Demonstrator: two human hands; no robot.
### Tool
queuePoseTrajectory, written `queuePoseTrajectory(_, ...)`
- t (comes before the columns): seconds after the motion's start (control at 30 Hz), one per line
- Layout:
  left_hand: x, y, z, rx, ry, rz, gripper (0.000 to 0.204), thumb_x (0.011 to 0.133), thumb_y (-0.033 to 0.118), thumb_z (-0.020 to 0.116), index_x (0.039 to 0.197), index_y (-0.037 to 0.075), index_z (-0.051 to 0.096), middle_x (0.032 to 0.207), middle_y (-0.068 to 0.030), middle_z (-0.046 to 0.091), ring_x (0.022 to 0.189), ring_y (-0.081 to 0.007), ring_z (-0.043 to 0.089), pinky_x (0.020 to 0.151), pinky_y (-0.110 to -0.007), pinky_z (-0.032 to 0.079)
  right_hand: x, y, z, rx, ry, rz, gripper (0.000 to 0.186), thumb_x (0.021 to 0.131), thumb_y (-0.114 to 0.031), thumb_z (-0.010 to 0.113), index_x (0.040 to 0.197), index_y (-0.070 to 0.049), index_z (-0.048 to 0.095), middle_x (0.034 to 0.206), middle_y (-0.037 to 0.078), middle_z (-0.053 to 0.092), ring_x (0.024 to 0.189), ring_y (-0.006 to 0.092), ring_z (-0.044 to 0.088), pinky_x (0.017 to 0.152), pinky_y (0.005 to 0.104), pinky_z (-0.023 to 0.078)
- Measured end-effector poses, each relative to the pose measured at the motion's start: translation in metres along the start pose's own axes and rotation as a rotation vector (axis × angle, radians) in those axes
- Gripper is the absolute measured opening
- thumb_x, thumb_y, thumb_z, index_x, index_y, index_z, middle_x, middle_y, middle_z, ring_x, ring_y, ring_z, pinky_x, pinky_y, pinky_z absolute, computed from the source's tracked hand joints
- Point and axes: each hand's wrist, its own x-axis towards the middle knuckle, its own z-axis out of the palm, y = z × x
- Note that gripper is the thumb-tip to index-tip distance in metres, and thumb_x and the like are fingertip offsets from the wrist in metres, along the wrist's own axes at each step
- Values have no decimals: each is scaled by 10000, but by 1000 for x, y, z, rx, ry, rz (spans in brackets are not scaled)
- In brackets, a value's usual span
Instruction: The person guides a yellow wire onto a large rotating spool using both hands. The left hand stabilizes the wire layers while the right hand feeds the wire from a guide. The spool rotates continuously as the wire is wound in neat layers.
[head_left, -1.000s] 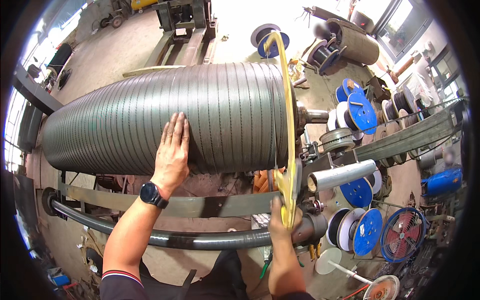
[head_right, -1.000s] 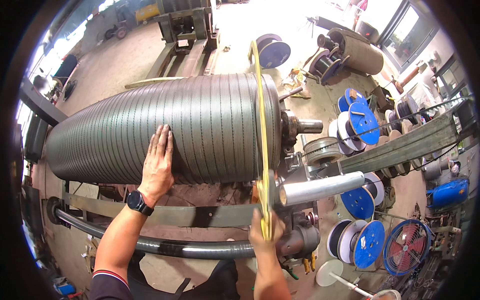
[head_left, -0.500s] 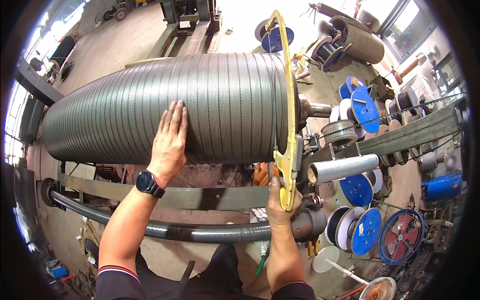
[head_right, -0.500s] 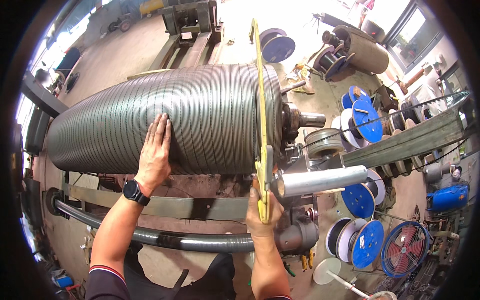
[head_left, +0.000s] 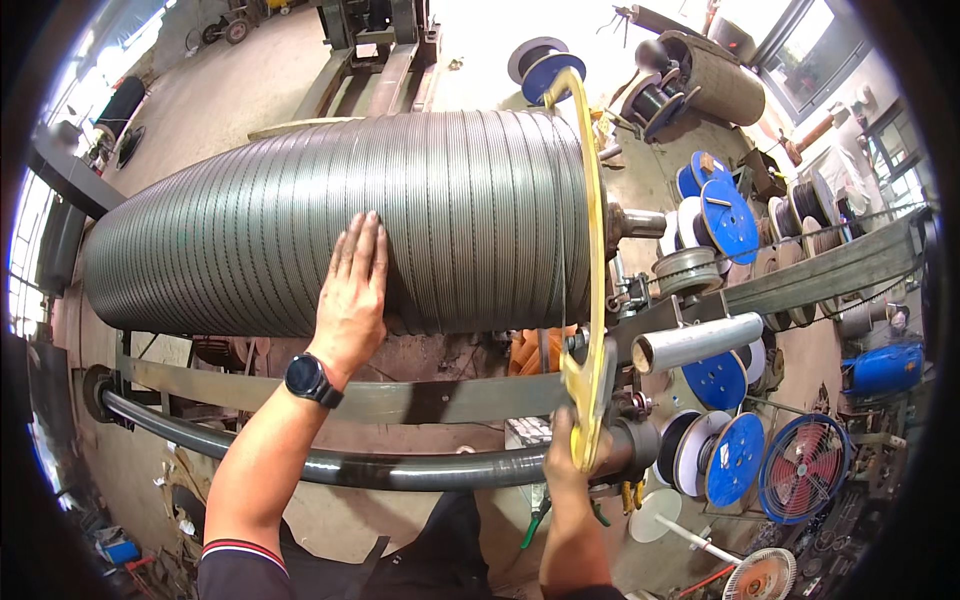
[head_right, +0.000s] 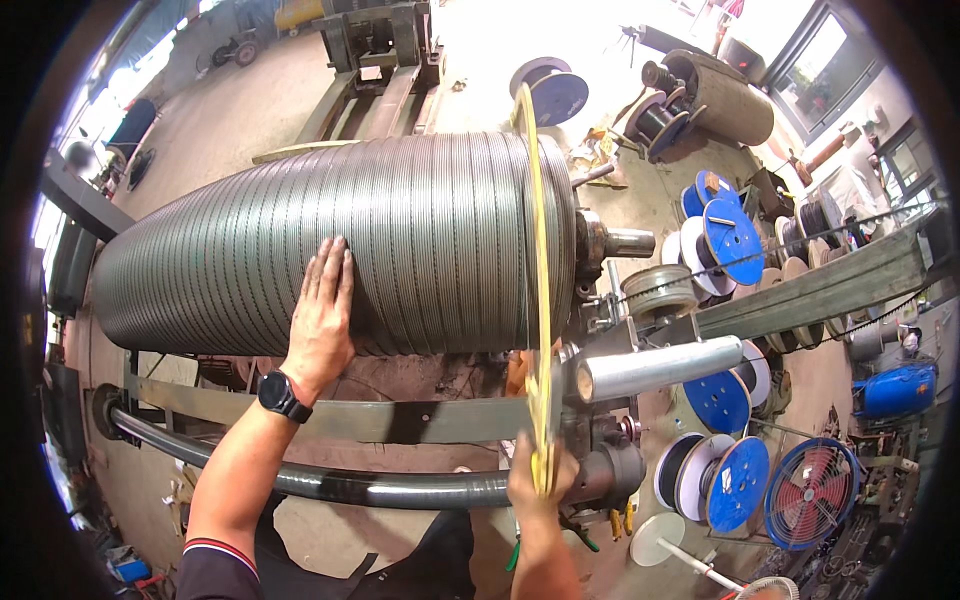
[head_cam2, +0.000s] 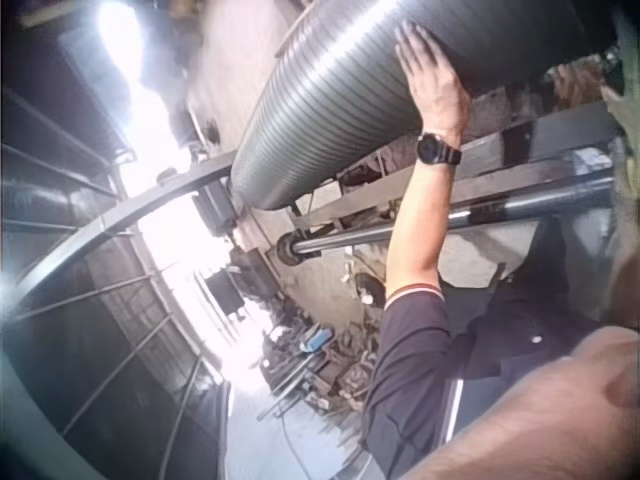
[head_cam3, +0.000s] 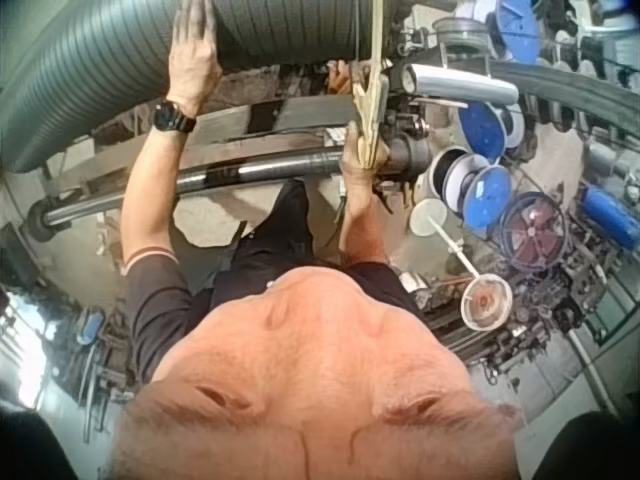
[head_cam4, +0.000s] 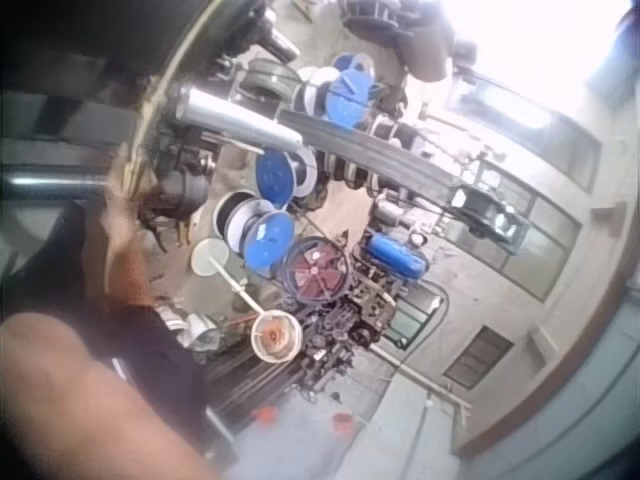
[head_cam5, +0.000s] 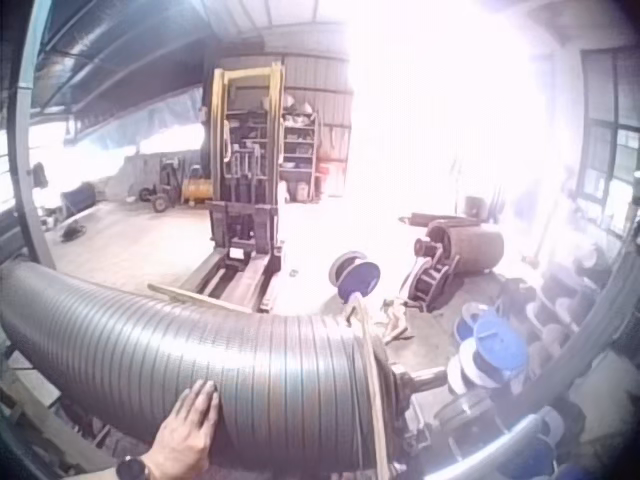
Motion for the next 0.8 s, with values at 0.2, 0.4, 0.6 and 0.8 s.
queuePoseTrajectory(0.2, -6, 8, 2, 25, -19, 15, 946, 700, -128, 613, 1595, -112, 308, 1715, -255, 237, 1611, -410, 210, 1325, -501, 214, 48, 2, 19, 54, 48, -61, 83, 933, -58, 737, 910, 18, 714, 647, 100, 636, 566, 291, 639, 546, 400, 481)
queuePoseTrajectory(0.4, -13, -3, -3, 36, 11, 22, 965, 672, -99, 662, 1581, -112, 341, 1708, -248, 266, 1602, -406, 245, 1320, -508, 228, -1, 9, 10, -15, 61, -129, 116, 876, -39, 763, 908, 17, 666, 713, 169, 676, 599, 383, 693, 581, 441, 556)
queuePoseTrajectory(0.6, 12, 9, -28, -30, -70, -21, 1088, 628, 96, 893, 1567, -83, 375, 1644, -231, 364, 1572, -394, 296, 1318, -496, 238, 55, 1, 26, 109, 66, -79, 95, 908, -37, 741, 923, 27, 672, 752, 185, 698, 640, 383, 708, 600, 437, 556)
queuePoseTrajectory(0.8, 23, -6, -32, -16, -124, -35, 1218, 606, 197, 953, 1584, -109, 296, 1680, -251, 287, 1583, -407, 262, 1321, -488, 227, 24, -5, 10, 62, 26, -86, 96, 892, -16, 747, 909, 39, 670, 737, 174, 688, 605, 367, 695, 575, 425, 542)
